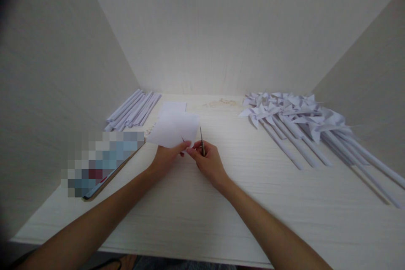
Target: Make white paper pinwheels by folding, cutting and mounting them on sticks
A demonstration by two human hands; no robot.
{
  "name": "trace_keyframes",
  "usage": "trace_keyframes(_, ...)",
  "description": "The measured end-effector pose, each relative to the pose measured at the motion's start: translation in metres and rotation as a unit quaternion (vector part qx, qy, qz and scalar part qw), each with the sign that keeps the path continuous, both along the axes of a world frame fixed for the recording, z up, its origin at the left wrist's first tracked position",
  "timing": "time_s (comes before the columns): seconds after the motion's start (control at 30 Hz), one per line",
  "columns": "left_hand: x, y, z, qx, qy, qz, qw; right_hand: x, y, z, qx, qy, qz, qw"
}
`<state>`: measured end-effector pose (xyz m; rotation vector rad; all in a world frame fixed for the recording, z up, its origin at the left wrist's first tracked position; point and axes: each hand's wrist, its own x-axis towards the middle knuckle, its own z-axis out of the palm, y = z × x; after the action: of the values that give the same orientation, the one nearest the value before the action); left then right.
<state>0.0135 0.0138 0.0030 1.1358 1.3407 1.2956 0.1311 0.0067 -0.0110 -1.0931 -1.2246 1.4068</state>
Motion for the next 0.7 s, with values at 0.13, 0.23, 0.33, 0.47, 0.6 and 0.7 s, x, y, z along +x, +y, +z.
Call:
trace_keyframes(0.13,0.0002,0.0010,-0.0010,-0.003,-0.013,0.000,1.000,-0.0001,-0.0001,0.0016,-0.014,0.008,0.001,1.000)
trace_keyframes(0.23,0.0006,0.0013,-0.0014,-0.004,-0.032,-0.002,0.999,-0.0002,0.0001,0.0016,-0.014,0.012,0.002,1.000)
trace_keyframes(0.33,0.0017,0.0007,-0.0011,-0.010,-0.043,0.004,0.999,-0.0001,0.0004,0.0010,-0.011,0.014,0.000,1.000)
trace_keyframes(0.47,0.0036,-0.0004,-0.0007,-0.024,-0.060,0.012,0.998,-0.0001,0.0003,0.0014,-0.015,0.016,-0.007,1.000)
trace_keyframes(0.6,0.0049,-0.0009,-0.0009,-0.035,-0.076,0.021,0.996,-0.0007,-0.0005,0.0034,-0.020,0.018,-0.008,1.000)
trace_keyframes(0.7,0.0057,-0.0008,-0.0015,-0.040,-0.095,0.022,0.994,-0.0012,-0.0008,0.0039,-0.023,0.019,-0.011,0.999)
